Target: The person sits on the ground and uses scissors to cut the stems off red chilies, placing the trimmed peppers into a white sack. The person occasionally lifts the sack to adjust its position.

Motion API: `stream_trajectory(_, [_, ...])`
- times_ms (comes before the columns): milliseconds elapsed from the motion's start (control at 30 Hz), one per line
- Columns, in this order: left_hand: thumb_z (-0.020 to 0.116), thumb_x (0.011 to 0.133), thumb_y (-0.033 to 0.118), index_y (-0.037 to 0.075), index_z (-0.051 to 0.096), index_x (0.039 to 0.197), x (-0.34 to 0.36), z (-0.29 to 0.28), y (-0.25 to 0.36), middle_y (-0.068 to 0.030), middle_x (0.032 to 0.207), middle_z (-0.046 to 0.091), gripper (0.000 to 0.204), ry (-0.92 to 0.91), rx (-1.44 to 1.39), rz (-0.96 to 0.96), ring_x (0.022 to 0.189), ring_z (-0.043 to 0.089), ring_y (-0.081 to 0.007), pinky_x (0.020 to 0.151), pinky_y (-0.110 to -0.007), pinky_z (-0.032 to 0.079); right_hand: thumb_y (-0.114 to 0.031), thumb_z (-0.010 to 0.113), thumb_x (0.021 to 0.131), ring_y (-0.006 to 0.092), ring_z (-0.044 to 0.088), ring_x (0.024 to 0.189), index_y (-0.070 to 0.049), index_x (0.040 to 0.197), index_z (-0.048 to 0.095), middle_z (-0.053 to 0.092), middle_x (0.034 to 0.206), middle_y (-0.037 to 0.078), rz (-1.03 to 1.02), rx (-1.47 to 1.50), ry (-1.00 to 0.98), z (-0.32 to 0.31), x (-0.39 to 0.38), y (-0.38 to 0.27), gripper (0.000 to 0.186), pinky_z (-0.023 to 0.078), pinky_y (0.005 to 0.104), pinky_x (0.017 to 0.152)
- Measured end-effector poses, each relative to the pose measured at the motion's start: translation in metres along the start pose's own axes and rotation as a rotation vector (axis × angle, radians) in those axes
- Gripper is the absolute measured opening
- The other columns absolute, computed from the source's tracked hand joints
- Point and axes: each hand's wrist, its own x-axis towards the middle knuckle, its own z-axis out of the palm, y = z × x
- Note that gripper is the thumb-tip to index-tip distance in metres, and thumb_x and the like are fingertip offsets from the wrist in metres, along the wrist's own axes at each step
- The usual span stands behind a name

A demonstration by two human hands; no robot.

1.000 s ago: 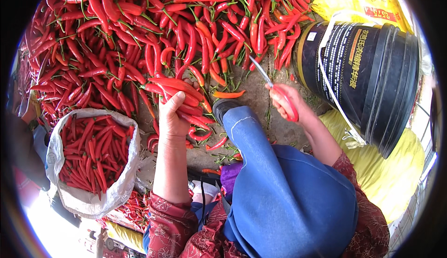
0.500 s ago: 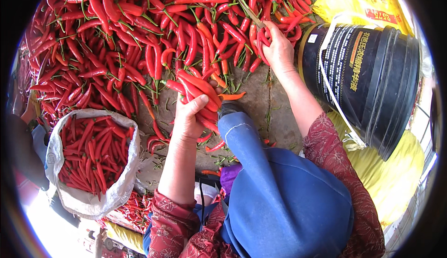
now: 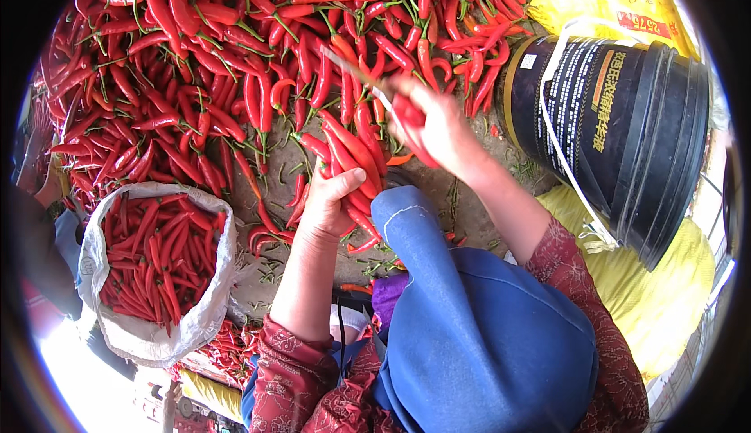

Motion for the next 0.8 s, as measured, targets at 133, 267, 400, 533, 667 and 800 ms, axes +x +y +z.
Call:
stream_trajectory(133, [0.069, 0.064, 0.018, -0.003, 0.046, 0.121, -0.001, 0.007, 0.006, -0.0167, 0.1, 0.061, 0.065, 0.006, -0.019, 0.018, 0.083, 0.062, -0.0267, 0.075, -0.038, 0.053, -0.001, 0.068, 0.071, 0.0198, 0.06, 0.068, -0.011, 0.108, 0.055, 0.06, 0.078, 0.006, -0.452, -0.699, 0.333, -0.023, 0.053, 0.03, 0.04, 0.051, 0.0295, 0.064])
stream_trajectory(267, [0.071, 0.063, 0.019, -0.003, 0.045, 0.123, 0.002, 0.006, 0.009, -0.0162, 0.101, 0.061, 0.069, -0.034, -0.007, 0.02, 0.084, 0.062, -0.0266, 0.076, -0.038, 0.052, -0.011, 0.072, 0.071, 0.0201, 0.062, 0.064, -0.013, 0.107, 0.059, 0.062, 0.075, 0.007, -0.37, -0.619, 0.253, -0.029, 0.058, 0.042, 0.038, 0.05, 0.0314, 0.059])
stream_trajectory(400, [0.073, 0.062, 0.02, -0.003, 0.041, 0.127, -0.006, 0.0, 0.015, -0.016, 0.106, 0.06, 0.076, -0.071, 0.052, 0.011, 0.091, 0.061, -0.027, 0.082, -0.039, 0.051, 0.001, 0.067, 0.075, 0.0052, 0.056, 0.078, -0.001, 0.118, 0.054, 0.061, 0.09, -0.001, 0.275, 0.295, -0.106, -0.025, 0.021, 0.02, 0.045, 0.047, 0.0224, 0.071])
stream_trajectory(533, [0.072, 0.061, 0.018, 0.0, 0.047, 0.119, -0.008, 0.007, 0.022, -0.0127, 0.099, 0.06, 0.065, -0.186, 0.05, -0.004, 0.089, 0.059, -0.0228, 0.081, -0.033, 0.047, -0.005, 0.068, 0.073, 0.0033, 0.053, 0.075, -0.004, 0.119, 0.055, 0.06, 0.09, -0.002, 0.344, 0.622, -0.437, -0.019, -0.01, 0.002, 0.047, 0.045, 0.0196, 0.068])
stream_trajectory(667, [0.072, 0.062, 0.02, 0.0, 0.043, 0.123, -0.015, 0.004, 0.026, -0.0145, 0.102, 0.059, 0.07, -0.126, 0.001, 0.098, 0.089, 0.059, -0.0241, 0.081, -0.034, 0.048, -0.012, 0.069, 0.079, 0.0047, 0.051, 0.062, -0.005, 0.117, 0.053, 0.056, 0.08, -0.002, 0.485, 0.86, -0.336, -0.012, -0.013, -0.008, 0.042, 0.043, 0.0192, 0.054])
stream_trajectory(800, [0.067, 0.072, 0.015, -0.001, 0.041, 0.125, -0.01, -0.014, 0.025, -0.0176, 0.112, 0.057, 0.061, -0.049, -0.365, 0.298, 0.098, 0.059, -0.0314, 0.088, -0.046, 0.049, -0.014, 0.07, 0.079, 0.0082, 0.052, 0.07, -0.004, 0.122, 0.046, 0.052, 0.08, -0.001, 0.262, 0.409, -0.087, 0.0, -0.022, 0.013, 0.051, 0.045, 0.0232, 0.065])
